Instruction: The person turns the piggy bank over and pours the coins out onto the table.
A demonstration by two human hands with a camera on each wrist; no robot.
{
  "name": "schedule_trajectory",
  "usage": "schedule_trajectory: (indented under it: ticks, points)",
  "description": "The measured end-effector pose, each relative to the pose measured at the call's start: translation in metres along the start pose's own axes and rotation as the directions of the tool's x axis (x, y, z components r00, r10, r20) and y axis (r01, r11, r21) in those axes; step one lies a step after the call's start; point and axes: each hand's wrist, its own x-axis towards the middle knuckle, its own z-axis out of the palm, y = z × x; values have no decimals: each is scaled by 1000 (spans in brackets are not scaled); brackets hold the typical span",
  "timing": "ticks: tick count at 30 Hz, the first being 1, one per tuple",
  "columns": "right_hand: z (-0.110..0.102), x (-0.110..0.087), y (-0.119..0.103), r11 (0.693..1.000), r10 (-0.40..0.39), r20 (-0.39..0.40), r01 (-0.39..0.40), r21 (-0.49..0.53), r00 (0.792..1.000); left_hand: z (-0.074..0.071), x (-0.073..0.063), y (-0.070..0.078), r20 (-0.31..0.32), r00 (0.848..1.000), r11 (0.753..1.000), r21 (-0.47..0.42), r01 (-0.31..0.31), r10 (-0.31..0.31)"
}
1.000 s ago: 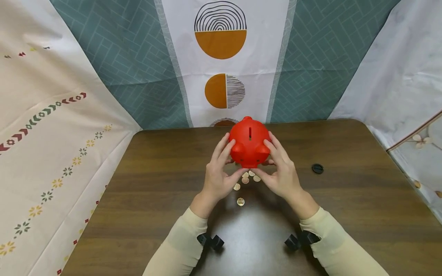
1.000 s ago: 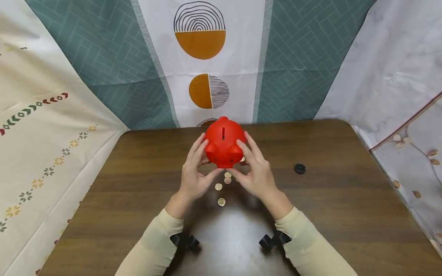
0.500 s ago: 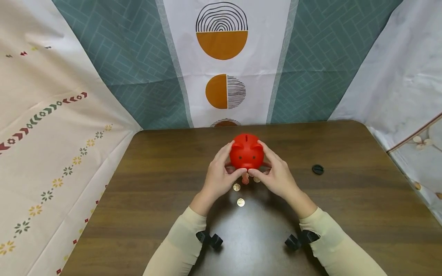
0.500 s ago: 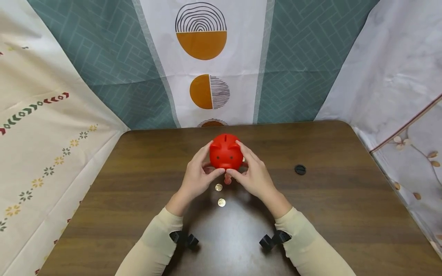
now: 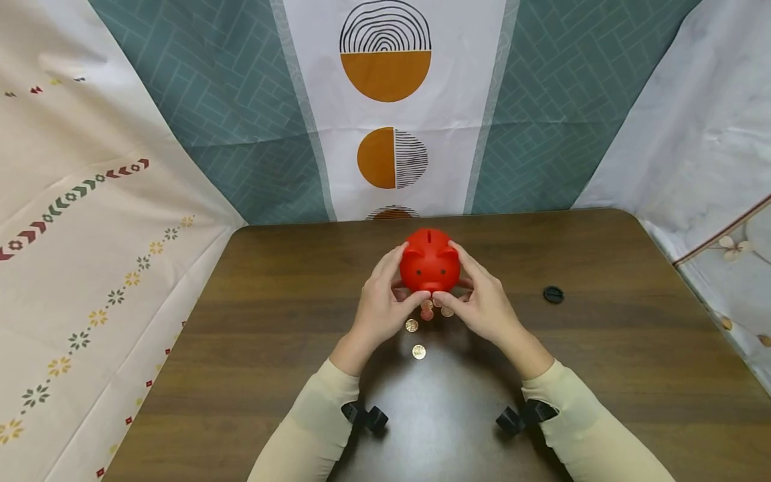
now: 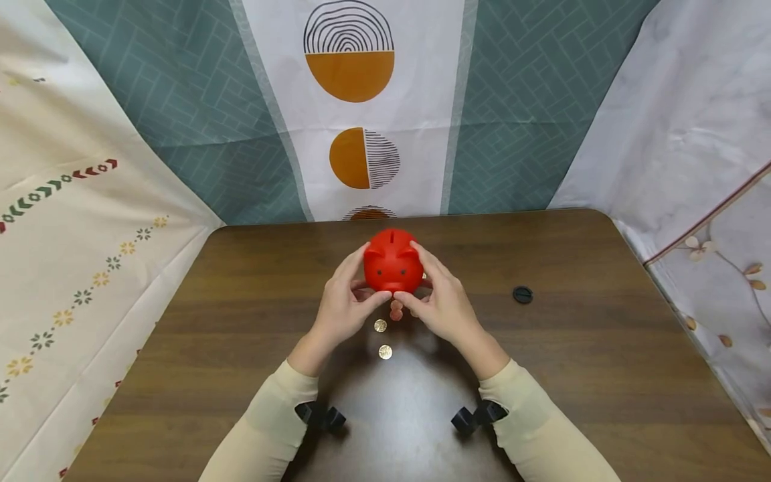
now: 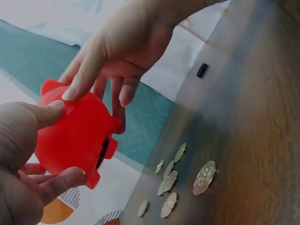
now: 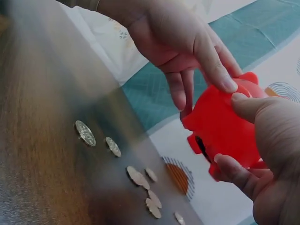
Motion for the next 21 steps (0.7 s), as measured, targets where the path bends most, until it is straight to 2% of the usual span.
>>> schedule_trajectory:
  ticks: [2,4,6,7,8,9,10,11,12,14,15,17,21]
  points:
    - [1,0,1,1000,3,3,-3,0,1000,1,-1,-1,-3,1000,1000,-2,0,0]
    - [1,-1,1,999,-32,-12,32,-19,999,1,-2,0,-23,999,1000,5,-30,30]
    - [1,-1,-1,986,-162,-77,159,-50,984,1,-2,2,-69,990,993,10,-120,121]
    - [0,-1,-2,968,-249,-120,242,-70,961,1,-2,4,-101,977,982,14,-187,187]
    - [0,0,-4,942,-334,-164,321,-100,928,0,-1,6,-133,959,968,18,-250,250]
    - [-1,0,-6,918,-396,-199,378,-124,897,-1,-1,9,-161,939,953,29,-302,303]
    - [-2,0,-8,905,-424,-216,401,-143,879,-1,0,10,-177,928,944,32,-327,328]
    - [-3,0,-10,907,-420,-215,399,-135,882,-1,1,11,-182,925,942,28,-333,333]
    - [-4,1,-10,922,-385,-197,369,-114,902,-1,1,11,-178,932,948,18,-317,315]
    - [-5,0,-10,968,-245,-127,236,-82,961,-1,0,8,-143,962,972,-10,-236,232]
    - [-6,0,-9,984,-169,-90,162,-75,982,0,0,7,-122,975,982,-19,-189,185]
    - [-6,0,-8,995,-78,-44,75,-71,996,1,0,3,-91,988,991,-39,-128,124]
    - [-5,0,-5,998,-42,-28,40,-50,999,3,-1,-2,-65,995,996,-47,-79,76]
